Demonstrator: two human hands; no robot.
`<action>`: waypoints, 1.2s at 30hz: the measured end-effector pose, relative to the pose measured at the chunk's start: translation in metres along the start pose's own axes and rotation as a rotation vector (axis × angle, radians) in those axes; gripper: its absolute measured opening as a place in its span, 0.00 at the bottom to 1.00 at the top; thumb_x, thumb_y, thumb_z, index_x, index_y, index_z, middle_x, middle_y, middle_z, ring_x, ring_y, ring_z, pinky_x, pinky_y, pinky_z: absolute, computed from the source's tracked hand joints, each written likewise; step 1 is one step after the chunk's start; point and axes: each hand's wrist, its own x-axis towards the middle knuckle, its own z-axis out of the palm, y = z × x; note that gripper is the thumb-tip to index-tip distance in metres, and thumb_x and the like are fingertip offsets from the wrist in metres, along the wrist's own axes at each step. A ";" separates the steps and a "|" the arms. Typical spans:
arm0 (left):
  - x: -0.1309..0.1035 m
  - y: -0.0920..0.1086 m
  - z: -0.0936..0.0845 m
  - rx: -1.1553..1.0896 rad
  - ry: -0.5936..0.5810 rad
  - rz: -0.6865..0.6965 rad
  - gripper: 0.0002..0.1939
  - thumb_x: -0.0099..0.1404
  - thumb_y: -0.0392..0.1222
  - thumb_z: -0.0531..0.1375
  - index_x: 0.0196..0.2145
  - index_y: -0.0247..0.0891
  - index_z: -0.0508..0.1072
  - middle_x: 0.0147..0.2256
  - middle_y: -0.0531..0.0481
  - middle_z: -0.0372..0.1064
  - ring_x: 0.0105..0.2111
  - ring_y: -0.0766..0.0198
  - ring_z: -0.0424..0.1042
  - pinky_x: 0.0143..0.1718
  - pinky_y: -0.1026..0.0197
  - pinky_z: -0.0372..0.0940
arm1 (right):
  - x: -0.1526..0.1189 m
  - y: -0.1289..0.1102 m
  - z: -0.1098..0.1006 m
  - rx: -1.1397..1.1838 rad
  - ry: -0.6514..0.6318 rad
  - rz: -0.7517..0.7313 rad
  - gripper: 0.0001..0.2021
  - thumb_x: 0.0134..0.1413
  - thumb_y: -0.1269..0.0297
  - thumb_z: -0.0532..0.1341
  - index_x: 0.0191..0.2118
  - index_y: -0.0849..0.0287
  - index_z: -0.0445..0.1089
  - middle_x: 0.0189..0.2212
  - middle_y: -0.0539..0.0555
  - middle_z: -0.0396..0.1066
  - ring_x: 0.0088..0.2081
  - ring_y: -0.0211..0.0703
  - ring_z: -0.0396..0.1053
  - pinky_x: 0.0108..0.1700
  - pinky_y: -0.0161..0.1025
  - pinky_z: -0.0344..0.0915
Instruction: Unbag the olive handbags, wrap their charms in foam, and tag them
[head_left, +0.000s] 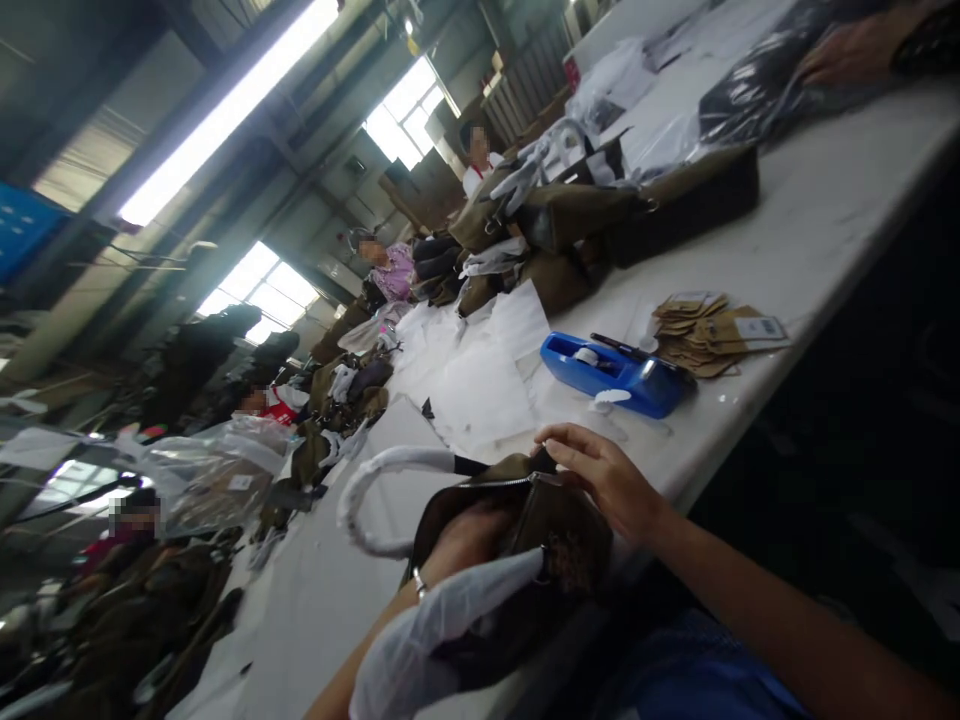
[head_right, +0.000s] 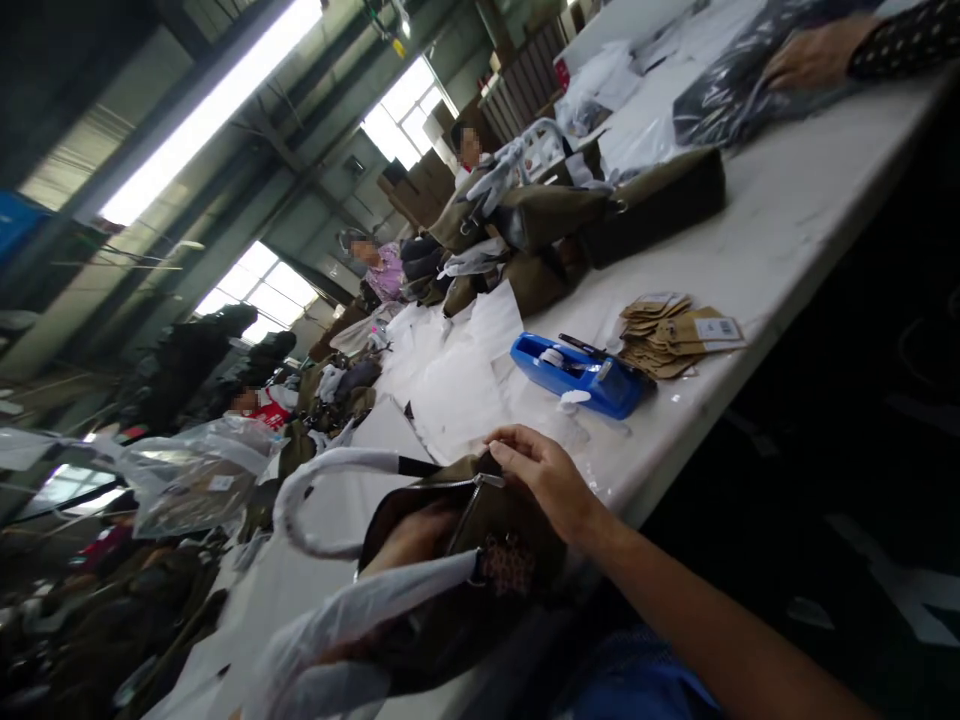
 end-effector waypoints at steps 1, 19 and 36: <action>-0.003 0.005 -0.010 -0.052 0.034 0.018 0.12 0.70 0.41 0.58 0.45 0.44 0.81 0.44 0.51 0.81 0.43 0.60 0.79 0.47 0.64 0.72 | 0.000 -0.004 0.000 0.015 0.001 0.033 0.18 0.52 0.51 0.70 0.41 0.59 0.74 0.38 0.54 0.77 0.38 0.42 0.74 0.37 0.35 0.71; 0.027 0.045 -0.019 0.331 0.114 0.023 0.10 0.74 0.39 0.55 0.49 0.37 0.73 0.43 0.45 0.76 0.40 0.56 0.79 0.38 0.60 0.74 | -0.007 -0.001 0.011 -0.386 0.074 -0.145 0.21 0.55 0.44 0.65 0.42 0.57 0.68 0.26 0.45 0.67 0.25 0.36 0.62 0.27 0.33 0.60; 0.012 0.026 -0.020 0.175 0.143 0.009 0.19 0.72 0.55 0.59 0.51 0.39 0.71 0.45 0.47 0.75 0.40 0.54 0.79 0.37 0.56 0.73 | -0.004 0.004 0.022 -0.831 0.125 -0.328 0.18 0.61 0.46 0.59 0.41 0.56 0.73 0.36 0.54 0.77 0.40 0.51 0.73 0.42 0.43 0.67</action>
